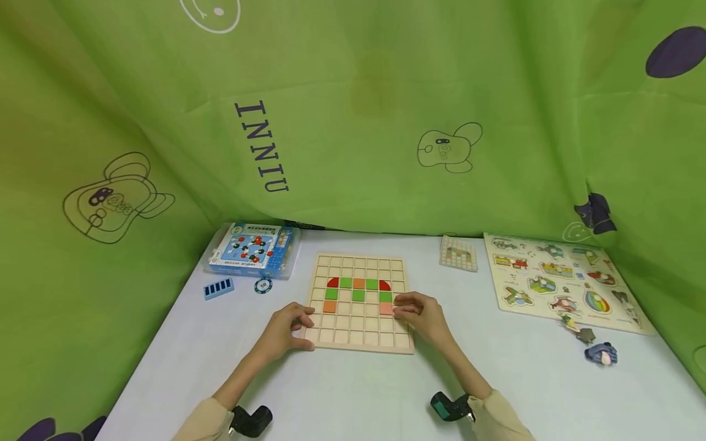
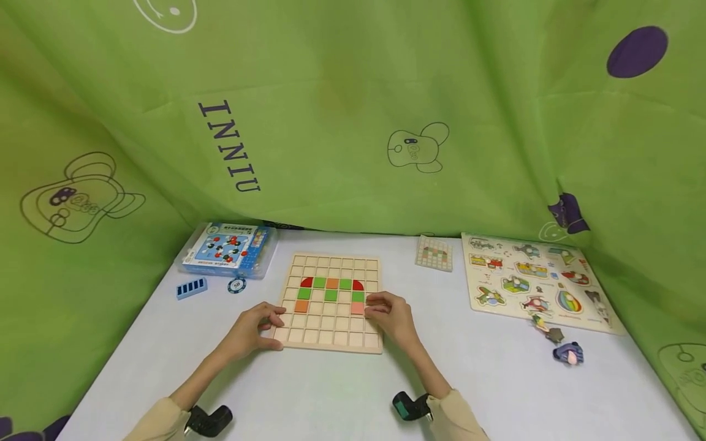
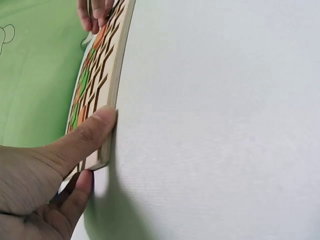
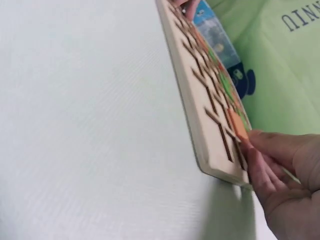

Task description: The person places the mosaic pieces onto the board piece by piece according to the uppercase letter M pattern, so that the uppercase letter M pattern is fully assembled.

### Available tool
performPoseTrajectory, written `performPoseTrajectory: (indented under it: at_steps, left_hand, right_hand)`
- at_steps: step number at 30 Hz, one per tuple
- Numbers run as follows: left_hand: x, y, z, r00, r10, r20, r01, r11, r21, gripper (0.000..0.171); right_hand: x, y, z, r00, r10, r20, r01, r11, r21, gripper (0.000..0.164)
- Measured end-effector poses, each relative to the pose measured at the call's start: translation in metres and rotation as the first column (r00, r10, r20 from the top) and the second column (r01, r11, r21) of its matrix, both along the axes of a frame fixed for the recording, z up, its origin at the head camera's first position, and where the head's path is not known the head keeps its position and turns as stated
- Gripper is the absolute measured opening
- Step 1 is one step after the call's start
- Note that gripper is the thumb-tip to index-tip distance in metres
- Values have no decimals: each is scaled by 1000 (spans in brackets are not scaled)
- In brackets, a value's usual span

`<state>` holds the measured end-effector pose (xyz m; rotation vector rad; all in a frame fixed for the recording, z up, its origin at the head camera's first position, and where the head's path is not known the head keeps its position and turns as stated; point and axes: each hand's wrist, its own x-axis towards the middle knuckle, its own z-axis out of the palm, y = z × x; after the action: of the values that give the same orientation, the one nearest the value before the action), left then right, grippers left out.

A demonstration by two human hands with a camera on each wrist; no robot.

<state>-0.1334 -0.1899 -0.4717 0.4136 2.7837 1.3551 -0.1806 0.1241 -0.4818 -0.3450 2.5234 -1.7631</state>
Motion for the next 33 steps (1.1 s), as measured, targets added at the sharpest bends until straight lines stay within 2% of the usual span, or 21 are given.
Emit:
performPoseTrajectory:
  at_steps: [6,12,18,21,25,29,33]
  left_hand:
    - [0,1,-4,1000,-23,-12,23,999,23,32]
    - [0,0,-3,1000,-26,-7,26,999,20,31]
    - [3,-3,-5,1000,-28,-5,29,999,14,32]
    - [4,-5,-5,1000,-27,-6,27,999,21,32]
    - [3,-5,-5,1000,-25,4,24,999,35,32]
    - [3,-4,-5,1000,-28,3,28,999,44,32]
    - [3,-4,-4,999,-41,-8,41,999,35,31]
  right_hand:
    - [-4,-1,2,999,42,-23,-44,995,-88,28]
    - [-8,3,-4,992,128,-24,-129,988,-87,30]
    - [-4,-1,-7,989,107,-106,-121,983,-140,31]
    - [-1,-8,-8,980,149,-129,-168,973,-157,30]
    - [3,-16,-8,973,208,-98,-220,967,-131,30]
    - [7,-15,-7,978,198,-60,-204,972,-117,29]
    - [7,-7,-5,980,186,-69,-194,971,-141,29]
